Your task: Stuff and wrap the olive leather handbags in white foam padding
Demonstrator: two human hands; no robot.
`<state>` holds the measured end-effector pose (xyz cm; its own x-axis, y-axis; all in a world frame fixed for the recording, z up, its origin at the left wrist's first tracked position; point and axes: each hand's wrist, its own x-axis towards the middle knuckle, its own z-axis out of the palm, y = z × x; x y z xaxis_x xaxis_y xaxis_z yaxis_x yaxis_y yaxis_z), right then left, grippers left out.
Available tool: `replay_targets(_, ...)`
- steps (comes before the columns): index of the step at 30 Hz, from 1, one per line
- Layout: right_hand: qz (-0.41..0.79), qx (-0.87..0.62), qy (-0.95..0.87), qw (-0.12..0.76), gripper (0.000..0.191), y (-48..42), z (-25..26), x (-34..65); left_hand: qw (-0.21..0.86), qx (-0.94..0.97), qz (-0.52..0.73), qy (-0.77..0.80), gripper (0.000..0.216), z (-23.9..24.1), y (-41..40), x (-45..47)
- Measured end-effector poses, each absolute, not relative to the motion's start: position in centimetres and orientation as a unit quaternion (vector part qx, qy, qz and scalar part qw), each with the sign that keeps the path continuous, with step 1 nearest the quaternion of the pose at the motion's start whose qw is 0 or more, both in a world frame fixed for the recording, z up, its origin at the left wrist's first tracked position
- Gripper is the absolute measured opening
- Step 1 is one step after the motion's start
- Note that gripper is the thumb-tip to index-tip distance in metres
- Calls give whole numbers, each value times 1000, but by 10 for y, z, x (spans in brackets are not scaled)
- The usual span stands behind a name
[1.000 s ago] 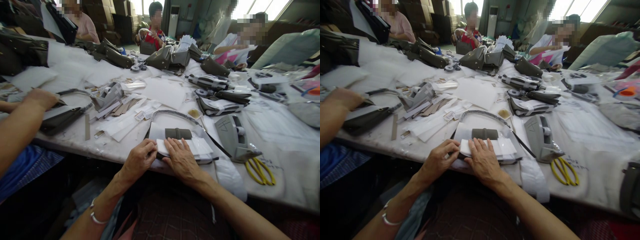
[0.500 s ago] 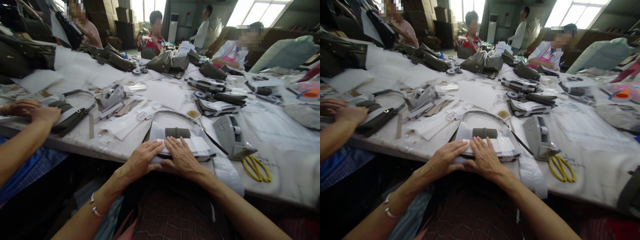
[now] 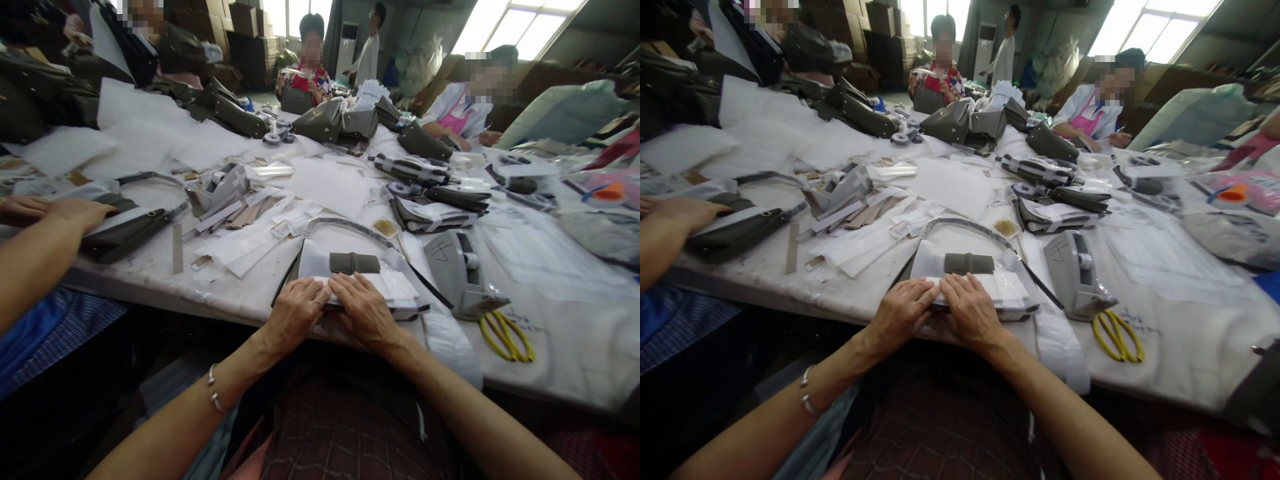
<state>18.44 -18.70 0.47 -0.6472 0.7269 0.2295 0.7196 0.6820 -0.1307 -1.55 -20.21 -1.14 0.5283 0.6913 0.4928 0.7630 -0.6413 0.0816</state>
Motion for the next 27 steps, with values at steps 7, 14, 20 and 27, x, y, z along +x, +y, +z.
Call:
replay_targets(7,18,-397,-914,80,71,-185,13,216,93,-862,-289,-405,26,-28,-204,-20)
replay_targets(14,-11,-422,-899,121,64,-192,-8,214,161,-875,-216,-401,22,-12,-205,-9)
replay_targets(20,-2,-406,-910,84,58,-190,6,217,159,-885,-225,-377,21,-20,-201,-7)
replay_targets(27,-63,-429,-898,75,67,-199,-1,219,195,-886,-210,-366,34,-21,-210,-14)
